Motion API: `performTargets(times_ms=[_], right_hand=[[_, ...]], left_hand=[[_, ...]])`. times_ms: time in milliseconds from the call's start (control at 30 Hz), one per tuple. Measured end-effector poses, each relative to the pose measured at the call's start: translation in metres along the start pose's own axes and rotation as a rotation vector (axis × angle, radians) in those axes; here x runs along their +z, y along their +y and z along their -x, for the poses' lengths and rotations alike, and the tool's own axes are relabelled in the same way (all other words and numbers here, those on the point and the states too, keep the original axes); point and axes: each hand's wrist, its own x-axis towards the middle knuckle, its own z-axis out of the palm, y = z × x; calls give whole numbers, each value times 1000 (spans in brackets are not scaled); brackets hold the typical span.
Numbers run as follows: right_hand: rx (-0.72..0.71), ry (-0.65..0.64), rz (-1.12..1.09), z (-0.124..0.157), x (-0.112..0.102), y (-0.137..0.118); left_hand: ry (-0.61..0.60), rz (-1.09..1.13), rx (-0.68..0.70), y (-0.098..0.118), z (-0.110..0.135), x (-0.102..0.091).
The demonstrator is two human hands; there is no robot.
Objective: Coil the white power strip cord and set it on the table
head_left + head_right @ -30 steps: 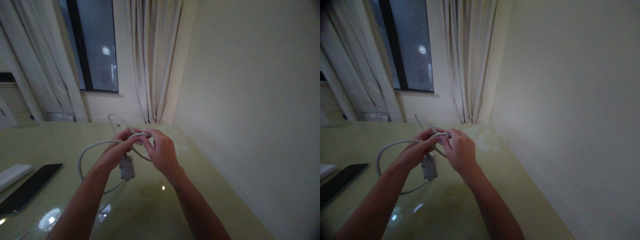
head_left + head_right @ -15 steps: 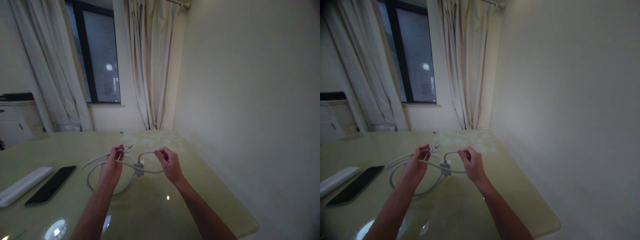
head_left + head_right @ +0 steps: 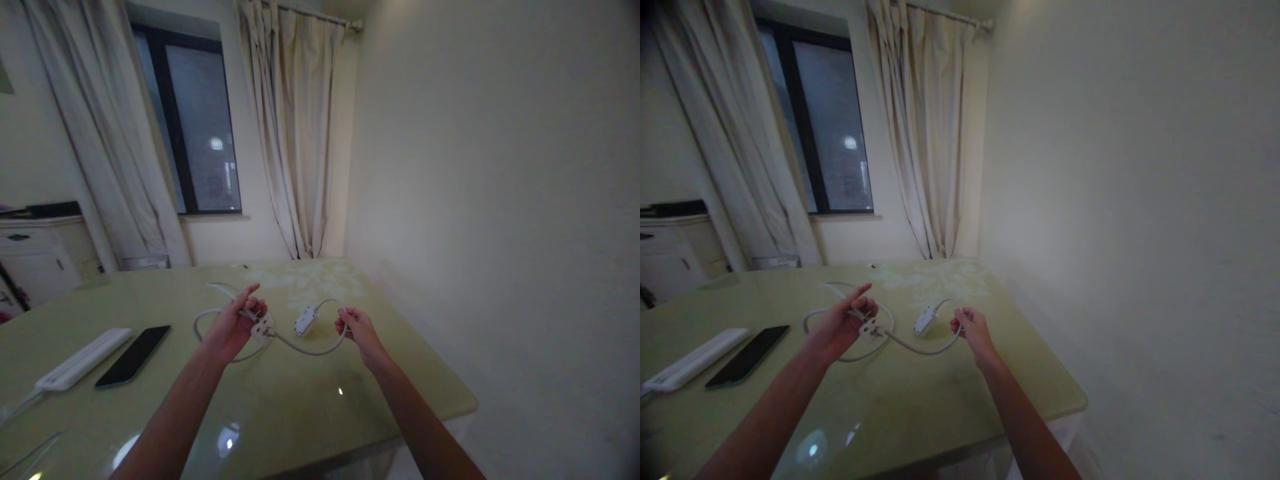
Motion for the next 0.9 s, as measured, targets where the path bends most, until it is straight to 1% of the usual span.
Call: performTargets(times_ms=[67,167,233,333,400,467,533,600,667,733,800,900], right_hand=[[60,-28,0,0,-2,-2],[112,-75,-32,3,-5,-2],[58,-106,-80,8,-6,-1],[-101,-120,-119,13,-10,2],[-172,-85,-106,12,-13,4],[-201,-35,-94,9,-15,8],[-221,8,-91,4,-13,14],[-241,54,-78,-3,-7,23],[-255,96,-53,-11,2,34],[-270,141,-24,-20,11,44],[-287,187,3,-33,19,50],[-296,235,34,-54,25,51]], left_hand=[[-12,-73,8,-1,-3,0],[38,-187,-52,-8,-10,-5],[65,-253,-108,-13,-12,-12],[54,-327,-197,-17,-12,-25],[48,-364,-240,-16,-12,-33],[84,-384,-254,-14,-17,-39],[172,-383,-243,-14,-25,-44],[287,-361,-224,-17,-36,-47],[395,-327,-215,-25,-44,-51],[474,-298,-215,-36,-48,-54],[513,-281,-211,-47,-44,-56],[492,-280,-192,-63,-25,-63]])
